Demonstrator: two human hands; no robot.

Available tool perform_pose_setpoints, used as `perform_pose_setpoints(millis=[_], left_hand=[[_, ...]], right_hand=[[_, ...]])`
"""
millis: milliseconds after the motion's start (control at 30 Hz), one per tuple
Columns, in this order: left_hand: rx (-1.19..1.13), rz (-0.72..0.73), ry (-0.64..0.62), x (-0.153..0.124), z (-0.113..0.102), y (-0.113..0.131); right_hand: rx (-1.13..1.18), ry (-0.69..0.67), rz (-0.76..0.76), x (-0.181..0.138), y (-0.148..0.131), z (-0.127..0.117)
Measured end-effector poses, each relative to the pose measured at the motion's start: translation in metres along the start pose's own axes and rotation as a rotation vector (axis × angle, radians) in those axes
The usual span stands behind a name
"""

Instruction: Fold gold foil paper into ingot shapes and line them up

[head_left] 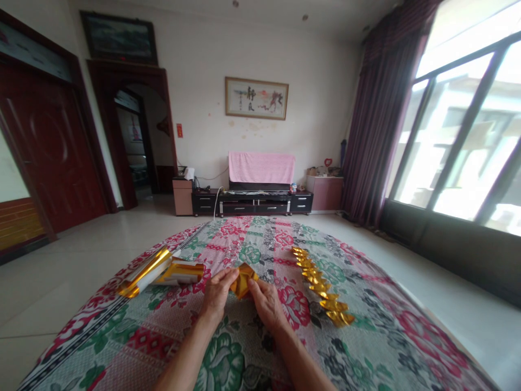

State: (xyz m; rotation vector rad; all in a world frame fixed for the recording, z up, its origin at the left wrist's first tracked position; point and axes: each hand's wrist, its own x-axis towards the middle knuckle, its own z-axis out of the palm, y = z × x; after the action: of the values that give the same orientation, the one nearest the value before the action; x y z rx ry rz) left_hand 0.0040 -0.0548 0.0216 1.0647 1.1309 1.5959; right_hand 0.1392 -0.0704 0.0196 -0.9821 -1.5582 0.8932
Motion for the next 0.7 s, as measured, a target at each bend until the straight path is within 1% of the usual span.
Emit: perform_pose_setpoints(millis=[100,233,300,400,567,700], left_hand=[[0.034,0.016,0.010,-0.0004,-0.0007,0.0006],[0.033,0.011,0.003,-0.0023,0.0002,0.0022],[0.027,0.012,-0.003,-0.0030,0.0007,0.0020],[0.032,0.005,-0.013,-0.0026,0.0003,0.0001],[0.065,0.019,-0.032,-0.0007,-0.0025,-0.0036],[0.064,0.015,-0.047,0.0002,-0.0042,-0.0046]], right_hand=[[0.014,0.014,0.002,0.0008,0.0031,0.0006],[0.085,0.072,0.010,0.0016,0.0059,0.0004],[0.078,0.093,0.016,0.0015,0.0062,-0.0005],[0.078,0.095,0.020,0.0014,0.0059,-0.0012],[0.177,0.122,0.063,0.0021,0.0050,0.0013],[0.176,0.121,0.072,0.0023,0.0036,0.0017]])
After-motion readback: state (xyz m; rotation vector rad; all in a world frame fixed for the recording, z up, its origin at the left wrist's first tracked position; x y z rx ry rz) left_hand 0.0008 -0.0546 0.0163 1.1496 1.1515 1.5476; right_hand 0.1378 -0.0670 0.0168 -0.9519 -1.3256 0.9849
